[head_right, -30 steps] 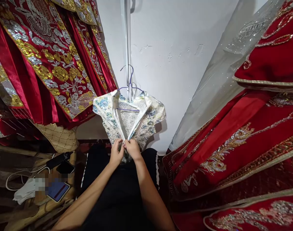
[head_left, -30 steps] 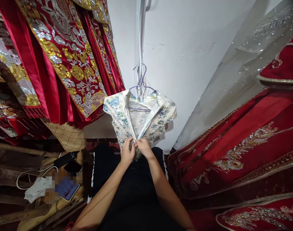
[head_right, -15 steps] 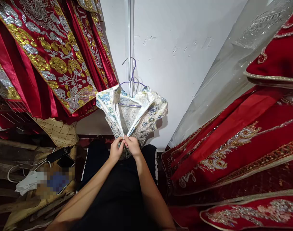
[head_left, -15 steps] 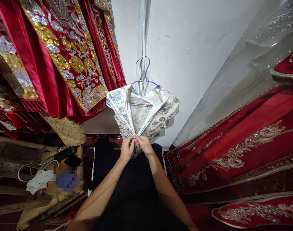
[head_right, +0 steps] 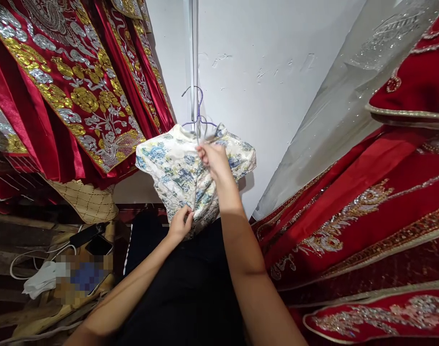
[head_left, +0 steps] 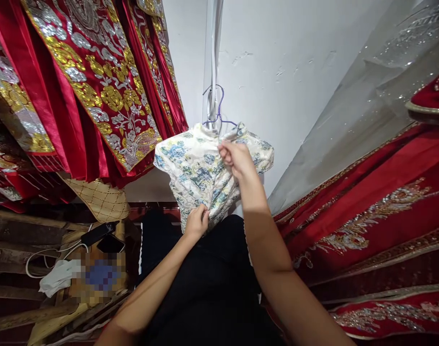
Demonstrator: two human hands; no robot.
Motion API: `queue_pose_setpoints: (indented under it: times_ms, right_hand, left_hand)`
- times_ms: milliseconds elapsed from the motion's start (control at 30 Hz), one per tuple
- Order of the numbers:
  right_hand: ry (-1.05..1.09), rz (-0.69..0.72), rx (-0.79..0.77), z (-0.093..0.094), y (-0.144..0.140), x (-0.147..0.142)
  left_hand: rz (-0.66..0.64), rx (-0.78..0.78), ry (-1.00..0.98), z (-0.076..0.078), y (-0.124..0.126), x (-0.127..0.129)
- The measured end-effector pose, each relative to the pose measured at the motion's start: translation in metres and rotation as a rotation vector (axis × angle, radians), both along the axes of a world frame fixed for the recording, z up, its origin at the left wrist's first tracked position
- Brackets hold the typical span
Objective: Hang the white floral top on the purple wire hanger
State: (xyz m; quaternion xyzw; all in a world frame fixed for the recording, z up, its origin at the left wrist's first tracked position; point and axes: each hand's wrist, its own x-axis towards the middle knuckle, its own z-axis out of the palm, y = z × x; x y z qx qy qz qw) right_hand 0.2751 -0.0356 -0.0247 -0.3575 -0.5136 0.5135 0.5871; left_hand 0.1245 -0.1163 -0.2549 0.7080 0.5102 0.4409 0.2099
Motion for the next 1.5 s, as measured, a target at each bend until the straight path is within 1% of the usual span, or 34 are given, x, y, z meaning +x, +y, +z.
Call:
queue_pose_setpoints:
  times_ms: [33, 67, 100, 133, 167, 200, 233, 267, 333, 367, 400, 433, 467, 500, 533, 600, 633, 700, 733, 767, 800, 867, 933, 1000, 1067, 1133, 1200, 1267, 1300, 1367, 1433, 1467, 1500]
  right_hand:
    - [0.030, -0.023, 0.018, 0.017, 0.003, -0.003]
    - [0.037, -0.037, 0.030, 0.029, 0.004, -0.007]
    - [0.034, -0.039, 0.047, 0.036, 0.003, -0.010]
    - [0.015, -0.025, 0.066, 0.039, 0.000, -0.013]
    - [-0.011, -0.009, 0.087, 0.039, -0.004, -0.016]
    - [-0.036, 0.005, 0.108, 0.036, -0.008, -0.018]
    - [-0.053, 0.013, 0.127, 0.033, -0.013, -0.020]
    - [-0.068, 0.016, 0.142, 0.030, -0.016, -0.020]
    - [-0.091, -0.001, 0.169, 0.027, -0.021, -0.021]
    - [-0.101, -0.008, 0.187, 0.027, -0.021, -0.020]
    - [-0.109, -0.012, 0.208, 0.027, -0.020, -0.020]
    - [-0.111, -0.020, 0.230, 0.026, -0.018, -0.019]
    - [-0.114, -0.029, 0.249, 0.022, -0.015, -0.018]
    - [-0.123, -0.049, 0.258, 0.016, -0.011, -0.017]
    - [-0.144, -0.082, 0.248, 0.007, -0.007, -0.016]
    - [-0.202, -0.163, 0.183, -0.021, -0.002, -0.015]
    - [-0.228, -0.199, 0.135, -0.036, -0.002, -0.015]
    - [-0.226, -0.204, 0.078, -0.065, -0.004, -0.017]
    - [-0.212, -0.196, 0.063, -0.075, -0.007, -0.020]
    - [-0.192, -0.172, 0.061, -0.081, -0.010, -0.023]
    - [-0.169, -0.138, 0.066, -0.082, -0.012, -0.026]
    - [-0.113, -0.056, 0.101, -0.073, -0.015, -0.031]
    - [-0.070, -0.005, 0.163, -0.054, -0.013, -0.035]
    - [-0.063, -0.018, 0.232, -0.034, -0.008, -0.038]
    - [-0.069, -0.057, 0.303, -0.020, -0.002, -0.041]
    - [-0.070, -0.097, 0.358, -0.015, 0.003, -0.041]
    - [-0.090, -0.143, 0.361, -0.017, 0.006, -0.040]
    - [-0.146, -0.166, 0.293, -0.026, 0.007, -0.036]
    - [-0.171, -0.169, 0.247, -0.033, 0.008, -0.033]
    - [-0.192, -0.161, 0.169, -0.048, 0.005, -0.027]
    - [-0.167, -0.143, 0.132, -0.066, -0.002, -0.023]
    - [-0.149, -0.128, 0.124, -0.075, -0.007, -0.022]
    - [-0.129, -0.107, 0.117, -0.083, -0.013, -0.022]
  left_hand:
    - [-0.021, -0.006, 0.010, 0.002, 0.001, -0.002]
    - [-0.047, -0.012, 0.018, 0.006, 0.003, -0.006]
    - [-0.073, -0.015, 0.025, 0.013, 0.006, -0.010]
    - [-0.099, -0.016, 0.028, 0.023, 0.011, -0.014]
    - [-0.120, -0.012, 0.028, 0.036, 0.016, -0.018]
    - [-0.137, 0.006, 0.016, 0.053, 0.022, -0.022]
    - [-0.145, 0.039, -0.004, 0.075, 0.029, -0.025]
    - [-0.143, 0.086, -0.035, 0.099, 0.036, -0.027]
    - [-0.118, 0.320, -0.149, 0.154, 0.050, -0.028]
    - [-0.117, 0.429, -0.157, 0.181, 0.056, -0.027]
    - [-0.129, 0.507, -0.134, 0.206, 0.062, -0.025]
    - [-0.158, 0.552, -0.081, 0.228, 0.066, -0.024]
    - [-0.189, 0.569, -0.016, 0.247, 0.070, -0.024]
    - [-0.210, 0.567, 0.045, 0.261, 0.073, -0.024]
    - [-0.213, 0.571, 0.085, 0.272, 0.074, -0.024]
    - [-0.163, 0.605, 0.092, 0.285, 0.072, -0.027]
    - [-0.119, 0.637, 0.063, 0.288, 0.069, -0.030]
    - [-0.043, 0.693, -0.007, 0.291, 0.063, -0.036]
    - [-0.031, 0.703, -0.023, 0.291, 0.060, -0.038]
    - [-0.037, 0.700, -0.021, 0.289, 0.058, -0.040]
    - [-0.057, 0.687, -0.005, 0.287, 0.057, -0.042]
    - [-0.110, 0.648, 0.052, 0.280, 0.058, -0.043]
    - [-0.145, 0.625, 0.098, 0.272, 0.062, -0.043]
    - [-0.157, 0.623, 0.129, 0.264, 0.066, -0.040]
    - [-0.159, 0.629, 0.151, 0.259, 0.067, -0.036]
    - [-0.164, 0.642, 0.170, 0.257, 0.067, -0.031]
    - [-0.171, 0.661, 0.157, 0.259, 0.066, -0.027]
    - [-0.153, 0.673, 0.038, 0.262, 0.068, -0.029]
    - [-0.121, 0.677, -0.070, 0.264, 0.070, -0.035]
    - [-0.018, 0.677, -0.355, 0.264, 0.077, -0.054]
    - [0.105, 0.659, -0.684, 0.255, 0.084, -0.082]
    - [0.151, 0.621, -0.860, 0.245, 0.086, -0.096]
    - [0.192, 0.554, -1.051, 0.233, 0.087, -0.108]
